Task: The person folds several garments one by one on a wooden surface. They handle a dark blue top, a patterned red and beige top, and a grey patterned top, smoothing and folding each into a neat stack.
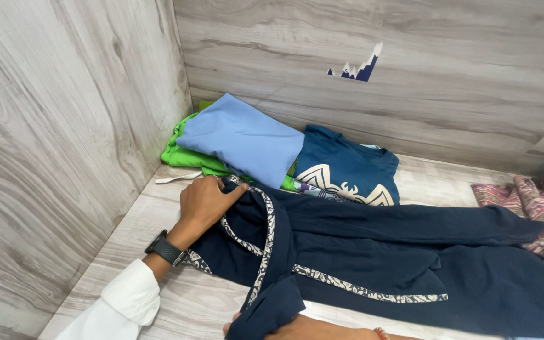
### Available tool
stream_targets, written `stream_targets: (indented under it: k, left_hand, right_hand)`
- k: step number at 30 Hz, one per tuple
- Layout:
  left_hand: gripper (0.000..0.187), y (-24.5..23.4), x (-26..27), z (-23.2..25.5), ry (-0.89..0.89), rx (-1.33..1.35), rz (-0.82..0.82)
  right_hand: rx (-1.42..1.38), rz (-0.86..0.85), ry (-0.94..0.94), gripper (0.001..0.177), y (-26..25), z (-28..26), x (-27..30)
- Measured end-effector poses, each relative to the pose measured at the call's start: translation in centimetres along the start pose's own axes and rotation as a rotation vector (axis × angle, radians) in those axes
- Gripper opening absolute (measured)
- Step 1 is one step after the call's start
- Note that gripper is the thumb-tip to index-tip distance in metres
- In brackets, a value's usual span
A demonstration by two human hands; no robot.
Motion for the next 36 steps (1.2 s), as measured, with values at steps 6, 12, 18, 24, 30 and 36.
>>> stream_targets:
  k: [6, 12, 18, 24, 30, 36]
  left_hand:
    - [0.019, 1.2, -1.2, -3.7, -0.202, 0.715, 0.136]
    - [0.014, 2.6, -1.7, -7.5, -0.395, 1.456, 0.198]
    - [0.029, 2.1, -1.6, -6.5, -0.448, 1.271, 0.218]
    - [0.049, 2.0, -1.2, -4.4, -0.265, 1.113, 0.154]
    - [0.038, 3.6, -1.4, -6.3, -0.315, 1.26, 0.193]
    - [0.03, 4.2, -1.4, -7.2, -0.322, 1.223, 0.197]
  right_hand:
    - [-0.033, 0.079, -0.095, 0.048, -0.2, -2.4, -3.4]
    - [-0.036, 0.187, -0.188, 0.049, -0.3, -4.8, -5.0]
    - [-0.027, 0.291, -0.179, 0.051, -0.7, -5.7, -3.4]
    - [0.024, 0.435, -0.148, 0.052, -2.5, -6.3, -1.9]
    - [0.095, 0.609, -0.112, 0.053, -5.3, -6.6, 0.6]
    - [0.205, 0.805, -0.06, 0.055, -8.2, -7.3, 2.7]
Point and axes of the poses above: each hand's wrist, its own x-axis away from the middle knuckle, its own y-axis out of the palm, z = x × y, the point moved 1 cm from there along -x, towards the middle knuckle, and after that the axes turned 14 degrees about y, right-handed, at the moved point
